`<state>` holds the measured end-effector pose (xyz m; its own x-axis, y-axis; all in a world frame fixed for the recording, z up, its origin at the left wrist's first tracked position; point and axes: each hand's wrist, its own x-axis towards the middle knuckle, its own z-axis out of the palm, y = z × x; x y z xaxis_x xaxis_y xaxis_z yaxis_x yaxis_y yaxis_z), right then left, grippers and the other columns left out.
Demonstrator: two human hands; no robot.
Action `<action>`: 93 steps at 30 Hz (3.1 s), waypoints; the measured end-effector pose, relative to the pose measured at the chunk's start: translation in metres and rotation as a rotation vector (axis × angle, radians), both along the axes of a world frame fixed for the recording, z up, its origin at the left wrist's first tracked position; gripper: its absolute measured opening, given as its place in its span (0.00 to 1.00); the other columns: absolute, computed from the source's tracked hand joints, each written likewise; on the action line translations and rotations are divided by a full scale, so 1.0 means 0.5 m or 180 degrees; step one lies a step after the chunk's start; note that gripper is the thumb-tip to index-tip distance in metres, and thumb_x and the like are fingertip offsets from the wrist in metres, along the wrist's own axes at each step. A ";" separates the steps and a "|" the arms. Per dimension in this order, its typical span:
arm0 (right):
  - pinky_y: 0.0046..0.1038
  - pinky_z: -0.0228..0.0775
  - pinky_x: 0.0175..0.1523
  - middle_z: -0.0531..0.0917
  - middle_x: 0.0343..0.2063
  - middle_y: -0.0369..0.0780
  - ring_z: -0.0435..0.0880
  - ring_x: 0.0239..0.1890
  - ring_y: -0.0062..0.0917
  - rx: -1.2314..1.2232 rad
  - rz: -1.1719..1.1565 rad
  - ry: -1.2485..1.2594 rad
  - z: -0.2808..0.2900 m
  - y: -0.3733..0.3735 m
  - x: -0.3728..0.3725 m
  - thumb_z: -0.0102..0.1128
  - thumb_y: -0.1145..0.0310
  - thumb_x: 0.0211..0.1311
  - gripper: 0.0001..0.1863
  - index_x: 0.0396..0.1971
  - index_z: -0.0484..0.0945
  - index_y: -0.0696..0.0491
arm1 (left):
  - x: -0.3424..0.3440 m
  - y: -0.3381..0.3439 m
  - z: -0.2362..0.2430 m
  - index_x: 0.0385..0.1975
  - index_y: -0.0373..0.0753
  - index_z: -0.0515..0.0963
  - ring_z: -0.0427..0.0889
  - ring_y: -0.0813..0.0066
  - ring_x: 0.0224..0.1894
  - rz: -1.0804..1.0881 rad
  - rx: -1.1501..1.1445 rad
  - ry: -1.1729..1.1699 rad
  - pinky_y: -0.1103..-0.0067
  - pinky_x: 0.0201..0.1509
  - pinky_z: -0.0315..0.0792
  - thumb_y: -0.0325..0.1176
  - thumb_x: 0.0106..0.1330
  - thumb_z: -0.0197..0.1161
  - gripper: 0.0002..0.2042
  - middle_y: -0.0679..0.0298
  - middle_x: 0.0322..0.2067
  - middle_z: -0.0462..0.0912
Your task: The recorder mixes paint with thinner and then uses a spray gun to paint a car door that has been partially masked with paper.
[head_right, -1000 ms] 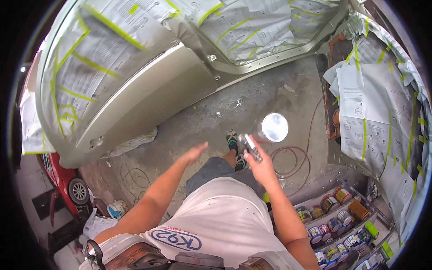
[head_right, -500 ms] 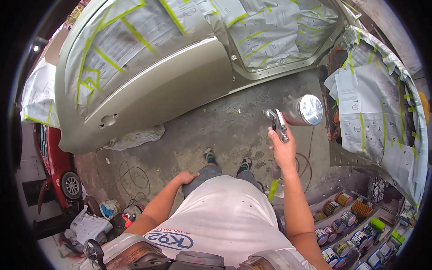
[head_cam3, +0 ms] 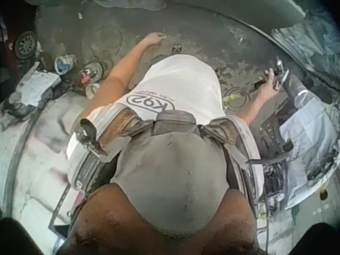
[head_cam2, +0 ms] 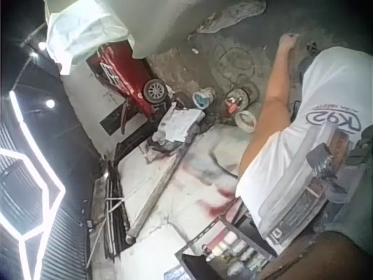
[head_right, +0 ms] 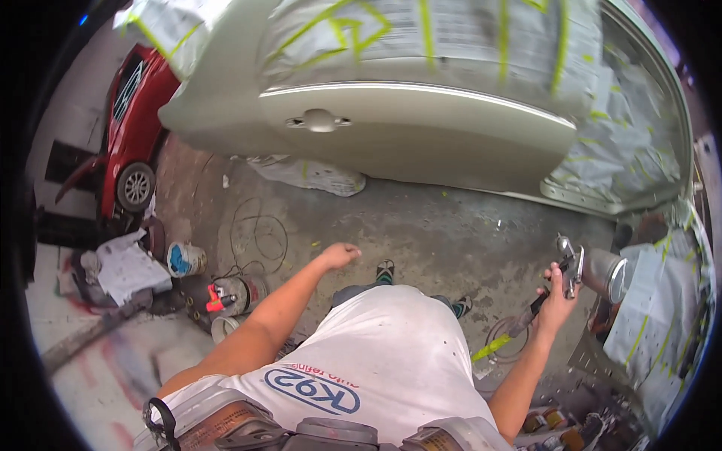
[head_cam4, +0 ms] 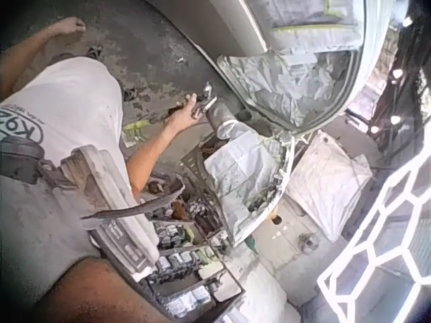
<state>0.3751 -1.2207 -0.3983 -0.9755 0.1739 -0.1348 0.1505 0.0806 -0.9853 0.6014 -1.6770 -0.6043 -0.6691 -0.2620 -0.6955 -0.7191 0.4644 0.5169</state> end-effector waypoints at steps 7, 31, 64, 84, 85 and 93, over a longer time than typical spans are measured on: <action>0.18 0.71 0.28 0.85 0.42 0.35 0.82 0.40 0.16 0.0096 0.0589 -0.0296 0.006 -0.194 0.086 0.61 0.66 0.68 0.16 0.52 0.75 0.54 | -0.174 -0.367 0.245 0.44 0.33 0.80 0.83 0.73 0.41 0.2023 -0.1412 0.2765 0.75 0.50 0.75 0.40 0.68 0.60 0.16 0.59 0.36 0.86; 0.15 0.72 0.33 0.84 0.43 0.34 0.80 0.40 0.13 -0.0248 0.1127 -0.0882 -0.056 -0.887 0.458 0.62 0.71 0.66 0.31 0.69 0.66 0.50 | -0.474 -0.841 0.657 0.55 0.37 0.79 0.84 0.61 0.48 -0.0180 -0.2173 0.3797 0.70 0.57 0.74 0.42 0.68 0.59 0.21 0.53 0.49 0.84; 0.18 0.71 0.26 0.83 0.36 0.31 0.78 0.32 0.12 -0.0762 -0.1980 -0.1269 -0.261 -1.182 1.351 0.66 0.67 0.63 0.22 0.57 0.76 0.52 | -0.170 -0.610 0.707 0.50 0.39 0.82 0.81 0.58 0.53 -0.2472 -0.1219 0.4916 0.69 0.57 0.73 0.45 0.64 0.65 0.20 0.57 0.49 0.84; 0.28 0.72 0.58 0.81 0.56 0.47 0.83 0.52 0.28 0.1260 -0.3932 0.0096 0.003 -1.280 1.161 0.61 0.76 0.62 0.29 0.65 0.71 0.54 | -0.045 -0.183 0.749 0.57 0.46 0.79 0.72 0.59 0.64 -0.4824 -0.0976 0.6601 0.64 0.65 0.66 0.48 0.68 0.61 0.21 0.63 0.59 0.79; 0.29 0.73 0.58 0.81 0.56 0.47 0.83 0.52 0.29 0.1527 -0.4081 0.0333 0.019 -1.279 1.163 0.61 0.77 0.62 0.29 0.65 0.71 0.55 | -0.051 -0.171 0.749 0.57 0.46 0.79 0.72 0.59 0.64 -0.4822 -0.0960 0.6627 0.64 0.65 0.66 0.48 0.68 0.61 0.21 0.63 0.59 0.79; 0.26 0.75 0.55 0.79 0.58 0.45 0.84 0.51 0.25 0.0598 -0.3779 0.0243 0.115 -1.253 1.208 0.59 0.79 0.63 0.29 0.65 0.70 0.55 | -0.158 -0.132 0.806 0.63 0.41 0.73 0.67 0.54 0.69 -0.3983 -0.1349 0.6734 0.59 0.70 0.61 0.55 0.69 0.56 0.29 0.56 0.65 0.71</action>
